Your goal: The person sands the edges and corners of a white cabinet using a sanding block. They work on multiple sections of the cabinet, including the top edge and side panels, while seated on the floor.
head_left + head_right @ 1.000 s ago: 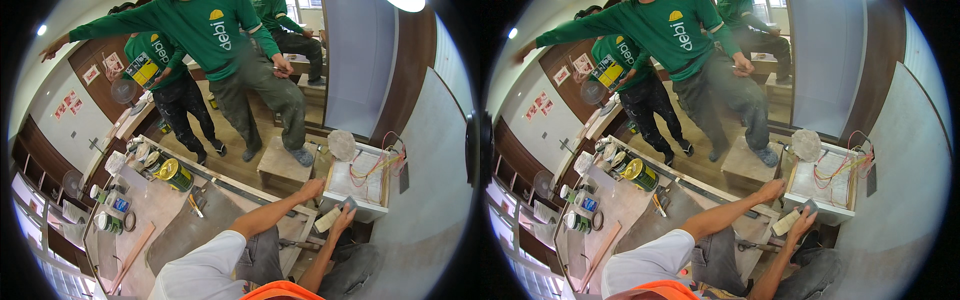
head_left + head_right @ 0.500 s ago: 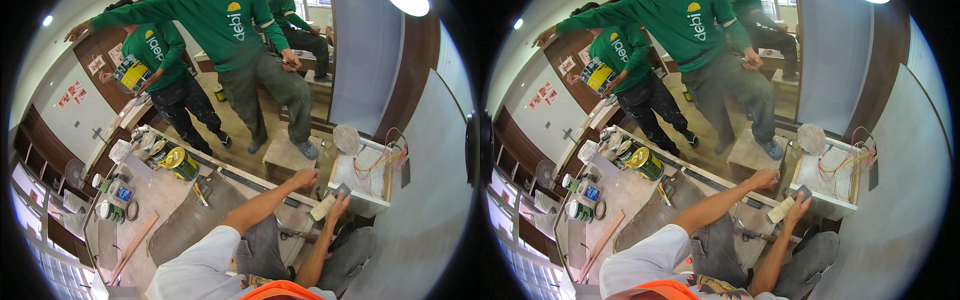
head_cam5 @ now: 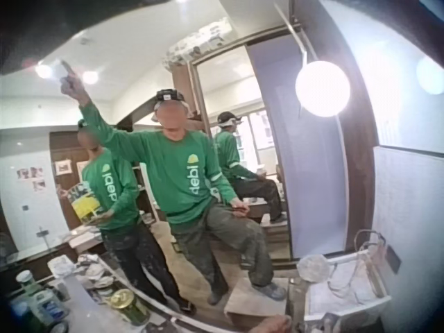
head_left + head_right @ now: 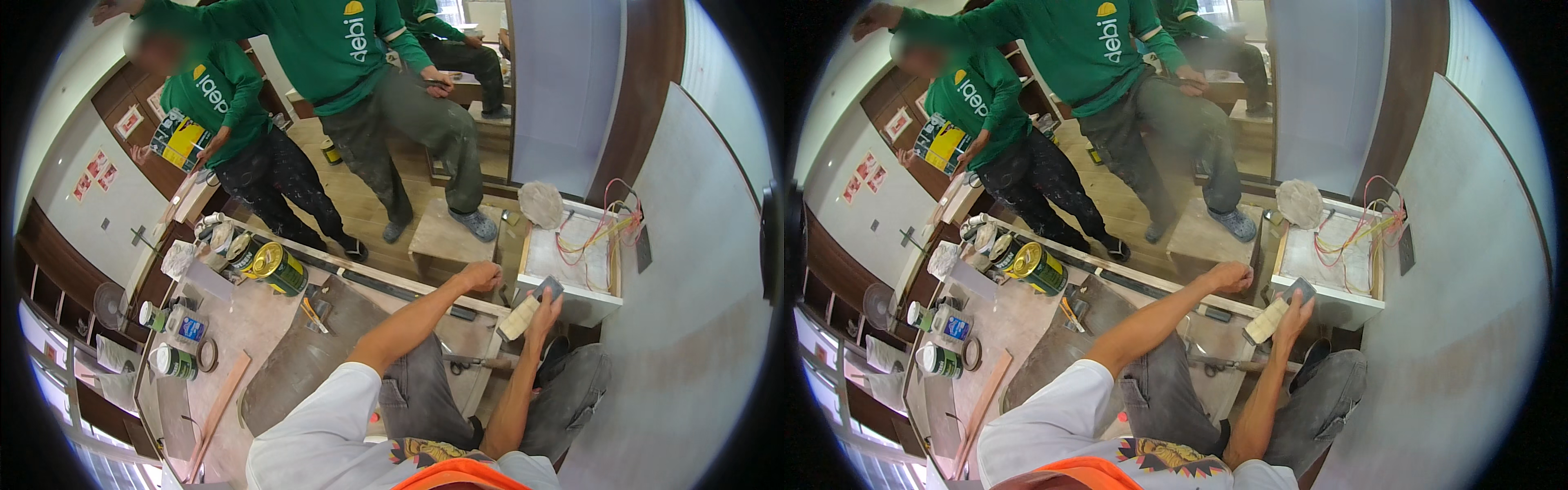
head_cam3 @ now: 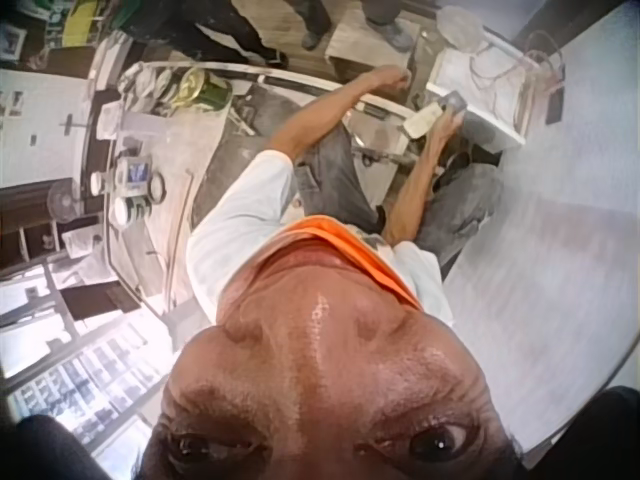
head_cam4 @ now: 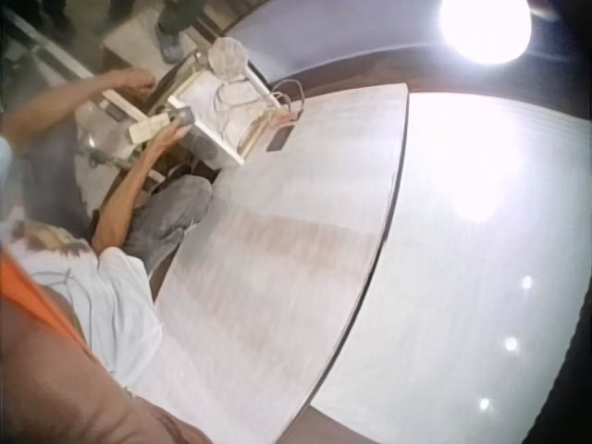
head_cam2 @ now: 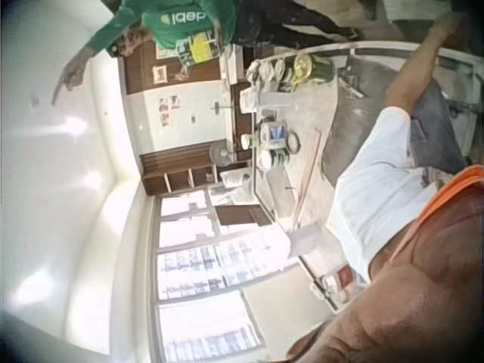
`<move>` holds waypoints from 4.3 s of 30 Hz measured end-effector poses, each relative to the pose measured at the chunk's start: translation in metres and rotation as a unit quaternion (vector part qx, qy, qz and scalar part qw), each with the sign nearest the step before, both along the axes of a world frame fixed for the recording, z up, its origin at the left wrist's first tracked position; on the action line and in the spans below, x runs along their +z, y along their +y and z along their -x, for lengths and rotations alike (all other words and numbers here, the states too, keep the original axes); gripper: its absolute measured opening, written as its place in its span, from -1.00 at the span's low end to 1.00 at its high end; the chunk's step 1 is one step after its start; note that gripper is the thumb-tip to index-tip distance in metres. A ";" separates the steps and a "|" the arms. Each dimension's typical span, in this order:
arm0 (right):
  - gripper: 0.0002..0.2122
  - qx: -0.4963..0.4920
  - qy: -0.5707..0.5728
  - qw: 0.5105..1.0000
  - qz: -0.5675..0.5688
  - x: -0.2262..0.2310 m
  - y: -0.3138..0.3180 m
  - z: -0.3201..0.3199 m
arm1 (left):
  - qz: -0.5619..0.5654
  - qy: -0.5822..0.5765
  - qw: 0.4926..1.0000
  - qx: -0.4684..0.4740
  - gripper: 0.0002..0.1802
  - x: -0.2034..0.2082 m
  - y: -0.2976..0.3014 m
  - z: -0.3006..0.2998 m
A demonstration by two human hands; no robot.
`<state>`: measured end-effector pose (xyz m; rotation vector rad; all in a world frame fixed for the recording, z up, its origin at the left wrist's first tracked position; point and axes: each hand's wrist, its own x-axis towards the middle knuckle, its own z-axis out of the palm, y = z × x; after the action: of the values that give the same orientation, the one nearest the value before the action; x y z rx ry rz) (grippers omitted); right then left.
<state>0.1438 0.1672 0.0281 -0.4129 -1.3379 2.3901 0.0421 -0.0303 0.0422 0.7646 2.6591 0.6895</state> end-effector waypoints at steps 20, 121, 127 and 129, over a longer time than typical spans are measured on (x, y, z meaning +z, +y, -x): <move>-0.83 -0.040 -0.081 0.996 0.002 -0.022 0.055 -0.016 | -0.123 -0.210 0.967 0.070 -0.49 -0.056 0.027 0.026; -0.74 0.116 -0.169 0.976 0.071 -0.055 -0.048 0.035 | -0.253 -0.443 0.847 0.150 -0.71 -0.048 0.015 0.023; -0.57 0.070 -0.209 0.975 0.018 -0.058 -0.055 0.041 | -0.242 -0.415 0.855 0.195 -0.77 -0.050 0.022 0.019; -0.52 0.045 -0.236 0.971 -0.007 -0.071 -0.060 0.047 | -0.230 -0.401 0.864 0.200 -0.77 -0.048 0.028 0.017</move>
<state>0.0972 0.1073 -0.0430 -0.9864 -1.5930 2.4475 0.0246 -0.0027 -0.0059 -0.0451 1.8768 1.4119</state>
